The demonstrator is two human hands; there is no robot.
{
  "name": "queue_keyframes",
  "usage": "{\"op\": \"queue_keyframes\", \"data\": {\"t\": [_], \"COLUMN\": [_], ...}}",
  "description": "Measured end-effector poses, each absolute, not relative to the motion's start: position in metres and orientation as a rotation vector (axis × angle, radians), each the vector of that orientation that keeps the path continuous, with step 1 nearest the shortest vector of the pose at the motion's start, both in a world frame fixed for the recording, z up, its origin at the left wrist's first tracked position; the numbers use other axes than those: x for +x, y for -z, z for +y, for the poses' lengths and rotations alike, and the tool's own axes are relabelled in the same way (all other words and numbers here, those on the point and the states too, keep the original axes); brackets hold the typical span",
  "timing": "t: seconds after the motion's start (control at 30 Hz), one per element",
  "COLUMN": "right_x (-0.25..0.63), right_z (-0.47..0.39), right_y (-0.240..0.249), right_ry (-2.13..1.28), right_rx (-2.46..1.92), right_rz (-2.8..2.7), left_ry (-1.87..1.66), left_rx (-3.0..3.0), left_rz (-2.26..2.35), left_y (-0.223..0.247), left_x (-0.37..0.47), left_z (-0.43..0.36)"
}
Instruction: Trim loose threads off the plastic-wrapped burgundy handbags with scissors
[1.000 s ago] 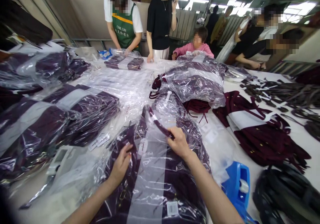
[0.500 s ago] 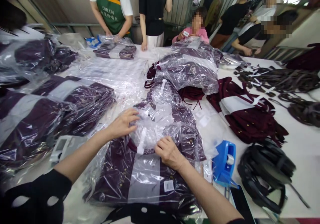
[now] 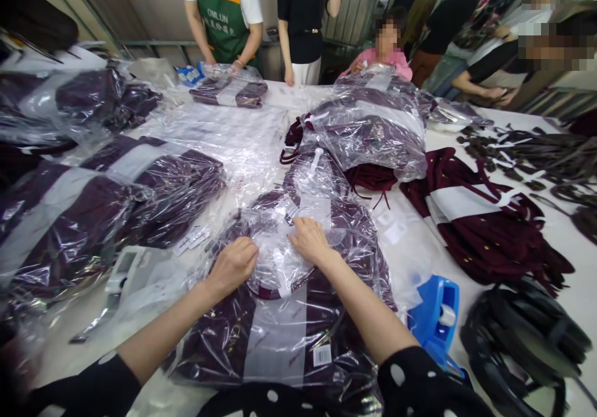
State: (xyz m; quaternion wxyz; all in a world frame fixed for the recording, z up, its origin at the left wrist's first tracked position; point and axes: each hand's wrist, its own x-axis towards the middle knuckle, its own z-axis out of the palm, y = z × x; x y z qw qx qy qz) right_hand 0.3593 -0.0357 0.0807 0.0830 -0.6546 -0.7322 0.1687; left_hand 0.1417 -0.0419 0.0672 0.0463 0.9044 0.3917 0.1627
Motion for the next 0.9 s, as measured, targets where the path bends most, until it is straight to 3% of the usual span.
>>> {"op": "queue_keyframes", "data": {"t": [0.13, 0.37, 0.63, 0.9], "right_x": [0.349, 0.348, 0.348, 0.354], "right_z": [0.000, 0.021, 0.034, 0.022], "right_y": [-0.068, -0.064, -0.065, -0.087], "right_ry": [-0.867, -0.811, -0.816, -0.907], "right_rx": [-2.075, -2.069, -2.068, -1.999], "right_rz": [-2.311, -2.446, -2.485, -2.450], "left_ry": [-0.483, -0.207, 0.334, 0.765], "left_rx": [2.803, 2.699, 2.723, 2.703], "left_rz": [1.386, 1.512, 1.270, 0.932], "left_y": [-0.071, -0.093, -0.142, -0.127], "left_x": [0.150, 0.159, 0.197, 0.238], "left_z": [-0.038, -0.020, 0.030, 0.078]}}
